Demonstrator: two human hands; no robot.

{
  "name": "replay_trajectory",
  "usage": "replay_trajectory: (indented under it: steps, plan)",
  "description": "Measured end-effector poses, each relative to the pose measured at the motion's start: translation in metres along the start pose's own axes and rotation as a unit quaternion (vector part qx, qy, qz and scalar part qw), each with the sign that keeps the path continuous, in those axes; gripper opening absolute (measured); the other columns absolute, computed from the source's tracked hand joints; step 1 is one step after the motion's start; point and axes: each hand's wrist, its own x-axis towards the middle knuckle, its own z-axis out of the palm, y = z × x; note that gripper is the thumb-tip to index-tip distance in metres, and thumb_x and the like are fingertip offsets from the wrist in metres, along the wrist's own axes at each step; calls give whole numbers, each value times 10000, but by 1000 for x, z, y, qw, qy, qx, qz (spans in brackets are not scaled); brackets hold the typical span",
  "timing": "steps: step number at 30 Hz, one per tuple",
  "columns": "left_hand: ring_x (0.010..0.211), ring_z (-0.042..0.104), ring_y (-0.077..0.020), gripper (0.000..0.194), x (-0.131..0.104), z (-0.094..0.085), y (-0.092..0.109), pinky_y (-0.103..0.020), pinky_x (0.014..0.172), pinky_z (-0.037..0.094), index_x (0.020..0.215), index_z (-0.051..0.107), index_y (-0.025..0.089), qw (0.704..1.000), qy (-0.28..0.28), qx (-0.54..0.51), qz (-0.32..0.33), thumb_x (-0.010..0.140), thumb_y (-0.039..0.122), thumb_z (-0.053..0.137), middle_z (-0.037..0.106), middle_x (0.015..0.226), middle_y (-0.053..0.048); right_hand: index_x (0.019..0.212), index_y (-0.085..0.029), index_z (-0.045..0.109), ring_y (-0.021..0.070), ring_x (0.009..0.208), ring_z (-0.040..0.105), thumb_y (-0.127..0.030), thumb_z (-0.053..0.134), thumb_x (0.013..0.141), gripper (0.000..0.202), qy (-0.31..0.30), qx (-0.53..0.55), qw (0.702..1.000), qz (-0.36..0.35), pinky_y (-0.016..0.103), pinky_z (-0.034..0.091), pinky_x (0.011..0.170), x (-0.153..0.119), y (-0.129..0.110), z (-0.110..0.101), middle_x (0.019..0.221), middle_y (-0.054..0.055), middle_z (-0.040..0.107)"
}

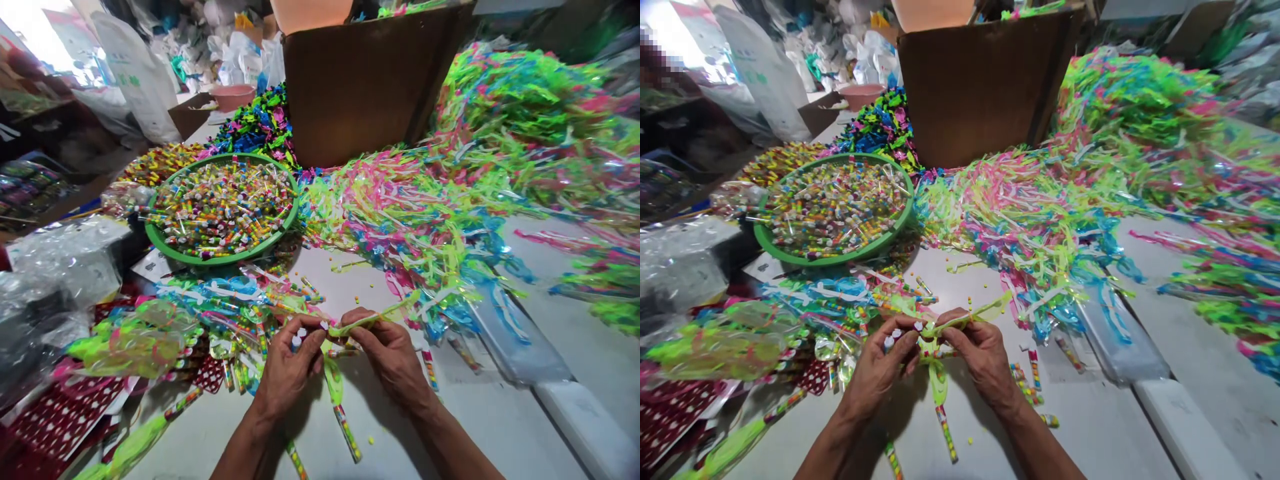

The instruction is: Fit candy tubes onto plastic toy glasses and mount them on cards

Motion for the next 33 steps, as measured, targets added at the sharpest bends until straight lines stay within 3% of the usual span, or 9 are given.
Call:
replay_trajectory:
  steps: [5, 10, 15, 20, 24, 30, 33]
  plan:
    - [516, 388, -54, 225, -6, -5, -1, -174, 481, 305, 921, 712, 188, 997, 7, 62, 36, 791, 371, 695, 567, 666, 20, 927, -229, 719, 170, 856, 609, -268, 627, 913, 102, -8, -19, 999, -30, 266, 517, 776, -5, -2, 5, 962, 31, 652]
    - [545, 443, -73, 215, -10, -7, -4, -185, 539, 371, 917, 724, 188, 997, 18, 55, 47, 792, 356, 678, 590, 658, 16, 981, -250, 722, 166, 827, 644, -247, 599, 935, 132, -12, -46, 998, -27, 274, 551, 766, -13, -5, 11, 953, 26, 679]
    - [552, 484, -85, 200, -15, -13, -7, -189, 523, 377, 943, 720, 188, 994, 5, 91, 60, 810, 321, 654, 636, 698, 5, 992, -258, 717, 188, 879, 647, -194, 579, 936, 163, -25, -93, 992, -82, 300, 558, 759, -19, -8, 14, 983, 37, 686]
    - [658, 570, -121, 172, -20, -17, -4, -217, 596, 425, 983, 716, 216, 965, -15, 205, 161, 866, 264, 598, 702, 848, -19, 1011, -257, 713, 229, 911, 642, -135, 559, 925, 214, -21, -167, 974, -155, 387, 544, 788, -26, -10, 11, 964, 59, 694]
    - [810, 643, -163, 195, -18, -17, 0, -256, 739, 476, 1029, 703, 202, 939, -54, 257, 221, 881, 207, 575, 723, 918, -50, 970, -232, 715, 244, 883, 645, -142, 554, 920, 191, -22, -178, 971, -157, 406, 547, 756, -26, -10, 8, 922, 72, 698]
    - [799, 647, -153, 225, -18, -16, -1, -250, 728, 484, 1045, 683, 195, 919, -63, 289, 262, 868, 137, 556, 722, 916, -50, 1009, -230, 692, 227, 872, 637, -114, 543, 916, 211, -20, -188, 970, -150, 376, 529, 753, -27, -7, 7, 917, 63, 682]
    - [784, 649, -155, 232, -19, -15, -3, -246, 715, 492, 1028, 676, 179, 922, -69, 286, 251, 810, 122, 619, 715, 901, -46, 1025, -247, 677, 222, 882, 633, -92, 550, 906, 233, -3, -194, 968, -161, 372, 518, 779, -30, -1, 6, 928, 52, 677]
